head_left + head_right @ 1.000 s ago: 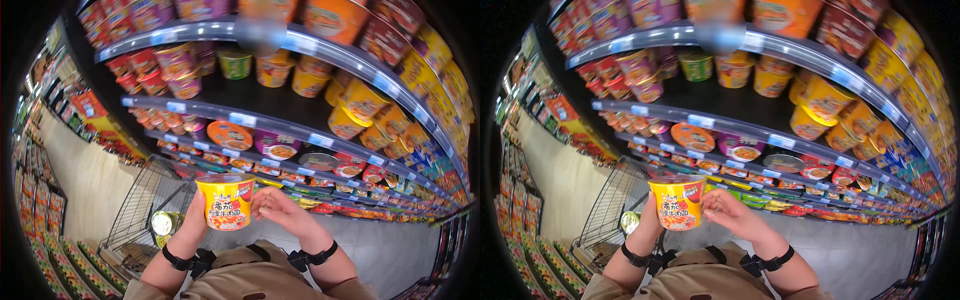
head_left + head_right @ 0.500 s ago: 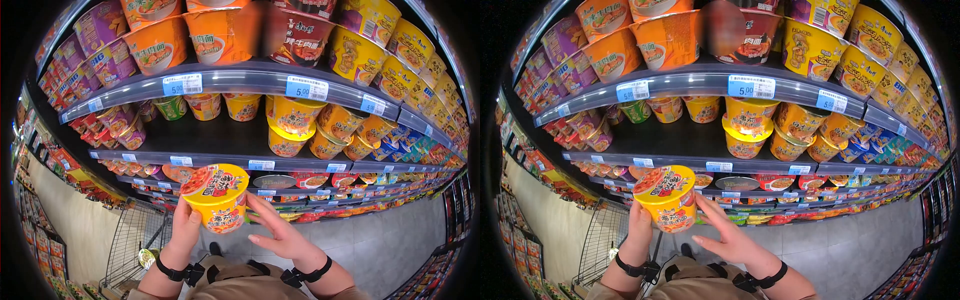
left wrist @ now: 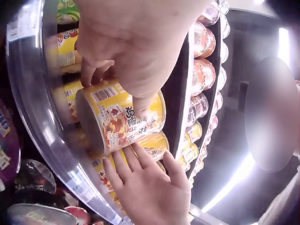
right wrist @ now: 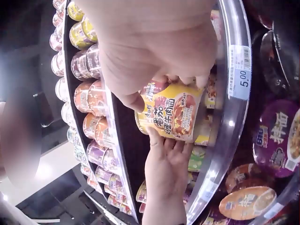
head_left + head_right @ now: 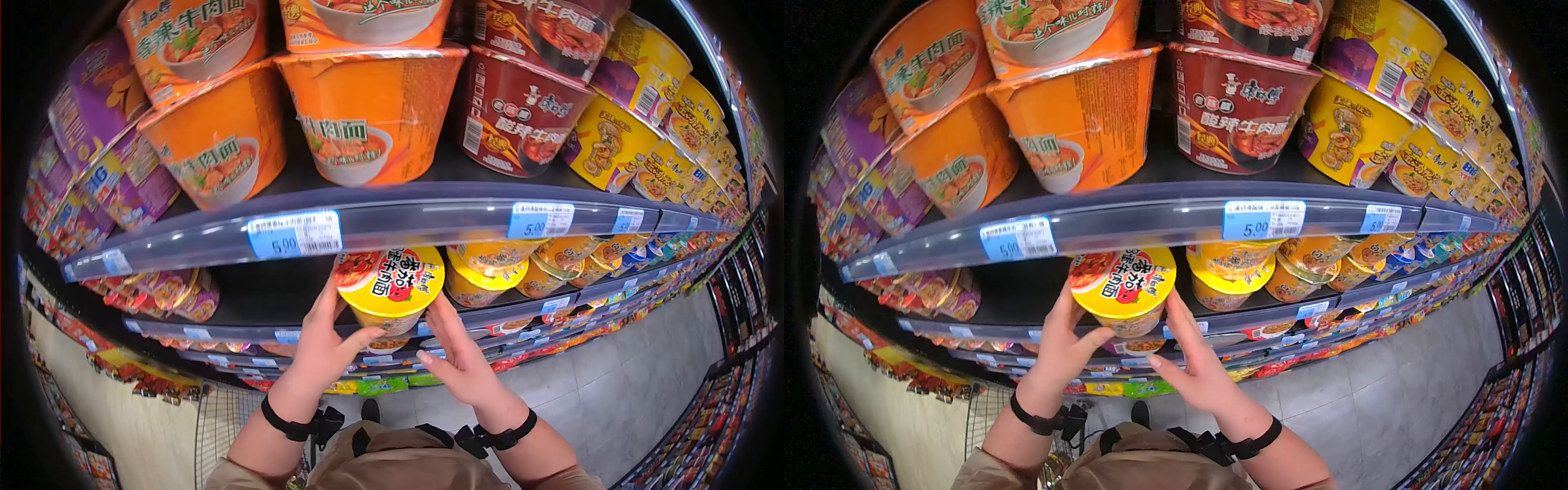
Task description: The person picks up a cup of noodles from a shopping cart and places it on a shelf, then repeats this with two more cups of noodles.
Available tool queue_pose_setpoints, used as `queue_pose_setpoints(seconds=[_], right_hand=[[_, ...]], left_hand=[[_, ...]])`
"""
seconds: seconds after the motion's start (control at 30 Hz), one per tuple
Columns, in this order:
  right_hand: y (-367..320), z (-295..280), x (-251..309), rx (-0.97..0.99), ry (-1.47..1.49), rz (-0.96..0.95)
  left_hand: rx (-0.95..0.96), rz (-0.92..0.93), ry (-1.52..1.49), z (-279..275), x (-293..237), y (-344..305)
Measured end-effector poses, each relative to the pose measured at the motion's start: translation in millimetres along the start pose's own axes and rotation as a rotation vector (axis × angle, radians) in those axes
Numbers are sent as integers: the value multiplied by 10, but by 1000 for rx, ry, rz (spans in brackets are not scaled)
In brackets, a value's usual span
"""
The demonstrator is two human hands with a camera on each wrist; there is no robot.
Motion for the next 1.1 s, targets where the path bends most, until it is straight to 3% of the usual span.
queue_pose_setpoints(seconds=[0.27, 0.53, 0.63, 0.73, 0.87, 1.03, 1.1], right_hand=[[160, -66, -241, -121, 2, 77], [-1, -92, -246, -164, 159, 128], [-119, -124, -56, -117, 93, 170], [-446, -190, -1, -112, 113, 190], [-1006, -376, 75, -150, 212, 277], [-1754, -718, 131, -198, 227, 373], [-2064, -885, 2, -233, 228, 485]], left_hand=[[67, -157, 27, 42, 272, 397], [96, -115, 129, 52, 286, 390], [104, -103, 159, 63, 205, 401], [104, -120, 256, 56, 150, 375], [-36, 8, 472, 0, 125, 224], [-208, 112, 433, -136, 71, -323], [-211, -19, 268, -144, 169, -678]])
Point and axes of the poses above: each hand's wrist, its own y-axis towards the middle knuckle, its own z-axis out of the palm, x = y × z, the point moved 4 cm from there along y, towards the middle knuckle, and after that the axes turned 5 degrees about -z, right-handed, at the moved point
